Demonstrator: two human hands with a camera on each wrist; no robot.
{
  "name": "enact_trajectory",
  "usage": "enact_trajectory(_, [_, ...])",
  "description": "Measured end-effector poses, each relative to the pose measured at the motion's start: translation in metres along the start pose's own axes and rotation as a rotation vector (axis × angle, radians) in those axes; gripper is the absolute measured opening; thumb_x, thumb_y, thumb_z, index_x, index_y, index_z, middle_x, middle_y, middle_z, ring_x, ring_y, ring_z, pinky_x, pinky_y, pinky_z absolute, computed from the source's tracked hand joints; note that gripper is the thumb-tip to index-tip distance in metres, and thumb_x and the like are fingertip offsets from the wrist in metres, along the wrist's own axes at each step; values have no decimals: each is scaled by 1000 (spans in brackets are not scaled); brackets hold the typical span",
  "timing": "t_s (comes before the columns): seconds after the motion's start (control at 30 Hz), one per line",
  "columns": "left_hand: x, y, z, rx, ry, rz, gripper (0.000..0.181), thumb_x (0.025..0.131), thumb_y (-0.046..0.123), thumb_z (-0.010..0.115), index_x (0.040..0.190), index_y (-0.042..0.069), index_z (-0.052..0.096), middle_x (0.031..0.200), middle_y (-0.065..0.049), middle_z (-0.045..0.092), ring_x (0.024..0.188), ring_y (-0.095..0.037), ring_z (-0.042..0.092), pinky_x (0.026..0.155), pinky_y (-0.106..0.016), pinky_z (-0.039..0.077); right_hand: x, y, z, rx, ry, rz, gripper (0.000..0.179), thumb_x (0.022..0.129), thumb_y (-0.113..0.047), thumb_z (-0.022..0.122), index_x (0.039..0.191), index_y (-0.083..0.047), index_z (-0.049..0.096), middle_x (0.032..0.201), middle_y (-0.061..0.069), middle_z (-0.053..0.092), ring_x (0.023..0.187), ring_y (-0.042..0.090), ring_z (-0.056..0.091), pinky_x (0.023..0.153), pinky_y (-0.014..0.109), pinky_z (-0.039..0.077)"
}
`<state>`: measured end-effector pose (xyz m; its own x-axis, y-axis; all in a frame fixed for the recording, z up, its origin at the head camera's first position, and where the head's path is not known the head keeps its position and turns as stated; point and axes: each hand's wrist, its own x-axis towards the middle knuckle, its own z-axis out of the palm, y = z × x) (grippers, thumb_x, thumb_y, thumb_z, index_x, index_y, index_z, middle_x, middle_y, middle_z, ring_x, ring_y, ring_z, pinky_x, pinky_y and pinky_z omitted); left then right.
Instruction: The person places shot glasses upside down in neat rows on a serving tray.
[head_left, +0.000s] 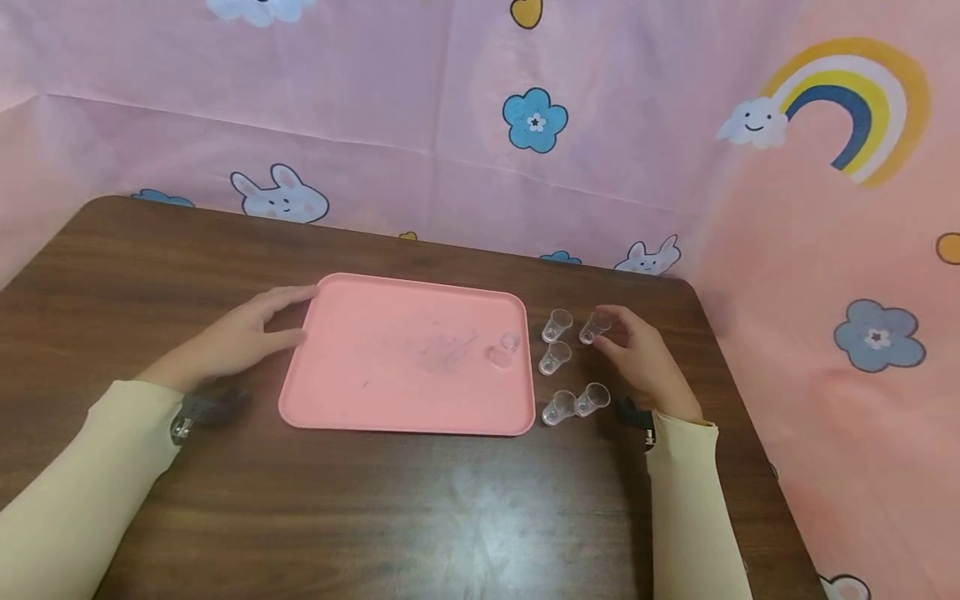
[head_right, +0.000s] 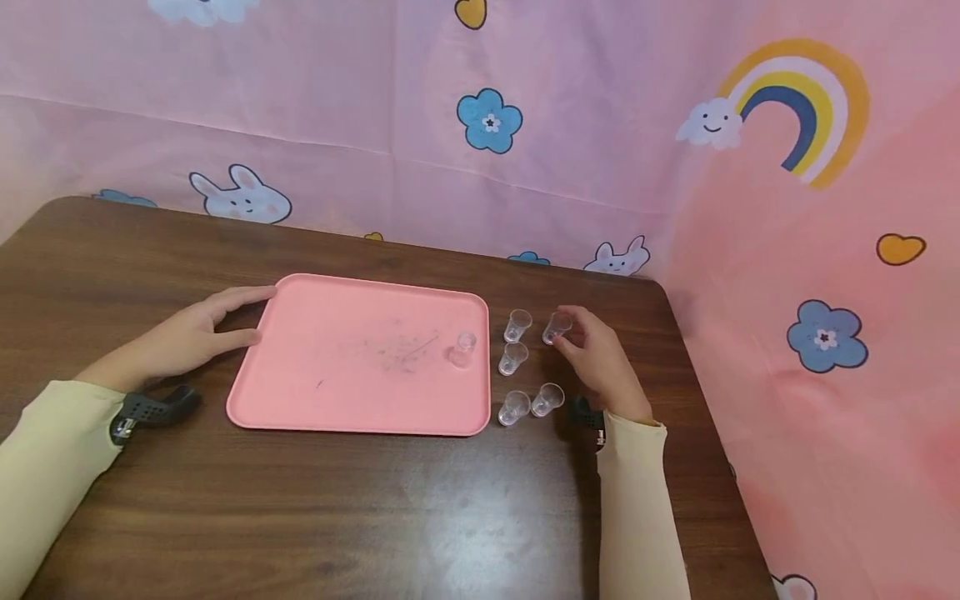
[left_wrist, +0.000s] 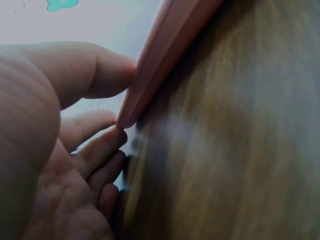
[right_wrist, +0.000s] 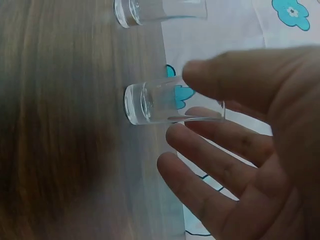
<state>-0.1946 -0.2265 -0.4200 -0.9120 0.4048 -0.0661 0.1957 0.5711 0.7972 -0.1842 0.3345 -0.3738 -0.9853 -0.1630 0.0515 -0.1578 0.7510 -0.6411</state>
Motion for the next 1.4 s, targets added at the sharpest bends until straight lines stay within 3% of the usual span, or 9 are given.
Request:
enact_trajectory(0.2, [1, 3, -2, 13, -3, -14, 70, 101, 30, 68, 161, 16, 36, 166, -19, 28, 154, -46, 19, 115, -76, 18, -1, -2, -3, -27, 36, -4, 33, 100, -5, 68, 131, -1, 59, 125, 19, 66, 117, 36, 63, 105, 53, 51])
enact_trajectory(0.57, [4, 5, -1, 21, 16, -9, 68, 101, 30, 69, 160, 17, 39, 165, -17, 31, 154, -44, 21, 116, -74, 18, -5, -8, -6, -110, 55, 25, 31, 99, -11, 71, 129, -2, 64, 119, 18, 71, 107, 36, 67, 98, 55, 53])
enact_trajectory(0.83, [2, 5, -1, 34, 16, -30, 68, 100, 31, 70, 160, 18, 40, 165, -18, 31, 153, -45, 21, 115, -76, 19, -4, -8, -4, -107, 54, 34, 32, 98, -9, 72, 128, -2, 64, 118, 19, 71, 108, 37, 67, 98, 55, 53])
enact_trajectory(1.23, [0, 5, -2, 29, -7, -40, 76, 97, 35, 74, 161, 17, 37, 166, -21, 27, 153, -48, 19, 113, -78, 19, -4, -11, -4, -95, 53, 63, 32, 98, -11, 72, 128, -3, 65, 115, 18, 71, 103, 36, 69, 86, 48, 57])
enact_trajectory(1.4, [1, 5, -3, 43, -7, -39, 75, 98, 33, 72, 162, 17, 36, 167, -21, 26, 153, -48, 19, 114, -77, 18, -4, -11, -2, -80, 52, 40, 31, 97, -10, 73, 126, -4, 65, 114, 17, 71, 102, 35, 71, 86, 47, 57])
